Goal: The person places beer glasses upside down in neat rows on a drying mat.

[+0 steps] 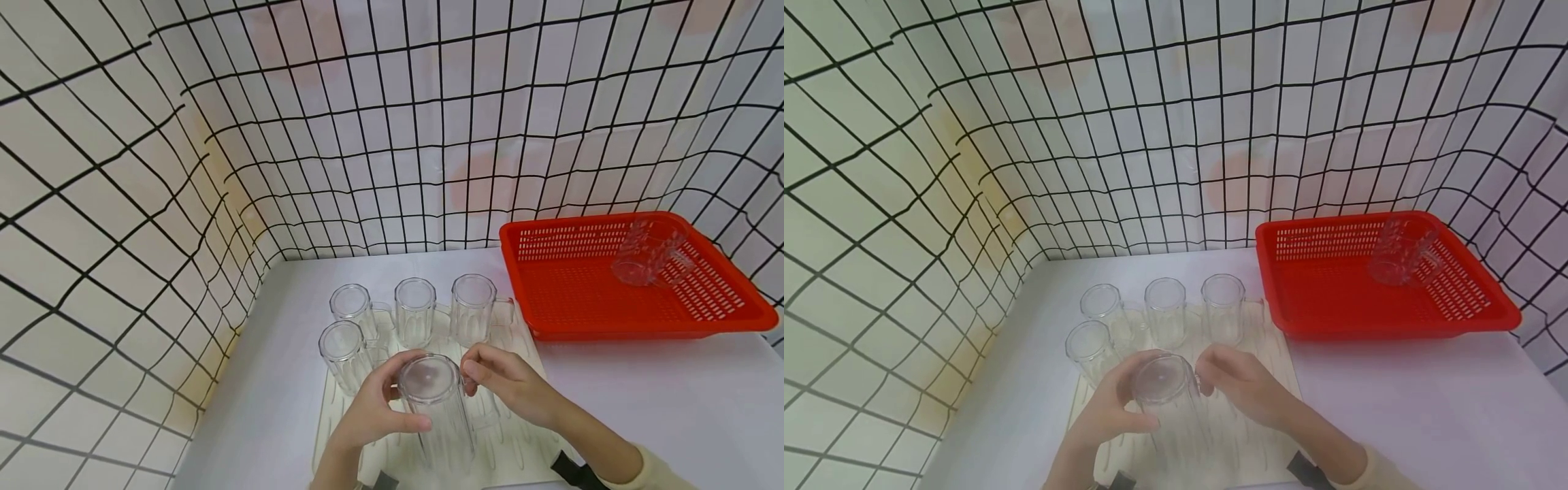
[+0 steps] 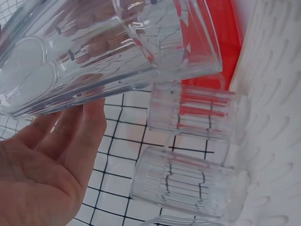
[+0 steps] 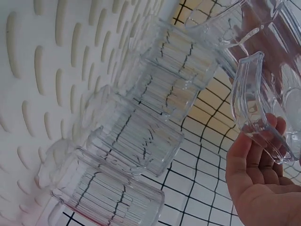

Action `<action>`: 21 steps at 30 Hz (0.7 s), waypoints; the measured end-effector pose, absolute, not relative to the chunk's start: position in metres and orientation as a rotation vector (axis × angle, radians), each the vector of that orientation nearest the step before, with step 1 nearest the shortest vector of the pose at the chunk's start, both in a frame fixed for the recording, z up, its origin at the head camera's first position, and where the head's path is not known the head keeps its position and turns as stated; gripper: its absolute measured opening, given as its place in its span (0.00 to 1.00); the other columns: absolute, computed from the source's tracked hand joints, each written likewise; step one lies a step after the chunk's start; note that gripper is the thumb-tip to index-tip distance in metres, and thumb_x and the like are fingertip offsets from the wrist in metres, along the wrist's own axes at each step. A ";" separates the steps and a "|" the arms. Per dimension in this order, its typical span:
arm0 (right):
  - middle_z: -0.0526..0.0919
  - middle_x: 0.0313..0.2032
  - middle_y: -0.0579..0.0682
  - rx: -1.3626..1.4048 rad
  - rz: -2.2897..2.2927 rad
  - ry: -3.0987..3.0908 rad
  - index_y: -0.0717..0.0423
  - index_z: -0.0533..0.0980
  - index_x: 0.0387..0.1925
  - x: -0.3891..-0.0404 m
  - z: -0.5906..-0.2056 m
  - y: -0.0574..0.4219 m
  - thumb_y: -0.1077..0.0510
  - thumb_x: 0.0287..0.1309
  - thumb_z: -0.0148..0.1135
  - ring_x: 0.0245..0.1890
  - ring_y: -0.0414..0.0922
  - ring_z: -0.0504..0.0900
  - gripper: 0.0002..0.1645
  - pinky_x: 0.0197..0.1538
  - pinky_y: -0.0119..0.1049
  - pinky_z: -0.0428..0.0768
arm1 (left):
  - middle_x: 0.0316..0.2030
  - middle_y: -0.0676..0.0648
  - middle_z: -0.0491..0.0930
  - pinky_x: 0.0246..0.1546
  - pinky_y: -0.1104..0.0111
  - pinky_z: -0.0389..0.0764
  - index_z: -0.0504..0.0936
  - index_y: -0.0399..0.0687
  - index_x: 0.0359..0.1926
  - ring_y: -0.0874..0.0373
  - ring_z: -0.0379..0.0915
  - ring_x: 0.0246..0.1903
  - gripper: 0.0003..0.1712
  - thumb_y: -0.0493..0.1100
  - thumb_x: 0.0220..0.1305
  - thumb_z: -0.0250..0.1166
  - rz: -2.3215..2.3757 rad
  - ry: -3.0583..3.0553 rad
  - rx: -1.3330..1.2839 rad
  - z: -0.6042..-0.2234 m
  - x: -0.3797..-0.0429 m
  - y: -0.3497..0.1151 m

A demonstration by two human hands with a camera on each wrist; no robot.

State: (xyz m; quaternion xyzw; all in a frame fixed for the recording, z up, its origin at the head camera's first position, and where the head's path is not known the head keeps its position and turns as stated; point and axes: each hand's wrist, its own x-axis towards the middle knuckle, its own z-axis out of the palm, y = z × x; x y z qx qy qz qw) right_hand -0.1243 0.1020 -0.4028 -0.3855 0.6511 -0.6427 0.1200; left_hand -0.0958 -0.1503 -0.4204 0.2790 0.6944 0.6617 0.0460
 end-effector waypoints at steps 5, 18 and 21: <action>0.74 0.25 0.58 -1.131 -1.862 1.866 0.64 0.71 0.35 -0.124 -0.407 0.100 0.70 0.72 0.42 0.29 0.48 0.76 0.11 0.37 0.36 0.77 | 0.57 0.43 0.75 0.48 0.61 0.81 0.69 0.42 0.66 0.54 0.75 0.51 0.46 0.53 0.50 0.77 2.034 2.114 0.857 -0.421 -0.096 -0.150; 0.69 0.22 0.61 -1.054 -1.860 1.778 0.65 0.68 0.31 -0.127 -0.414 0.097 0.67 0.73 0.40 0.24 0.49 0.72 0.13 0.32 0.37 0.72 | 0.67 0.42 0.67 0.59 0.64 0.73 0.65 0.43 0.71 0.50 0.68 0.62 0.48 0.59 0.55 0.71 2.095 2.123 0.908 -0.435 -0.102 -0.154; 0.70 0.22 0.60 -1.038 -1.856 1.812 0.64 0.68 0.31 -0.129 -0.415 0.096 0.66 0.74 0.40 0.25 0.48 0.72 0.14 0.31 0.38 0.69 | 0.67 0.41 0.67 0.63 0.65 0.69 0.66 0.40 0.70 0.51 0.67 0.64 0.48 0.60 0.55 0.69 2.143 2.140 0.872 -0.439 -0.104 -0.155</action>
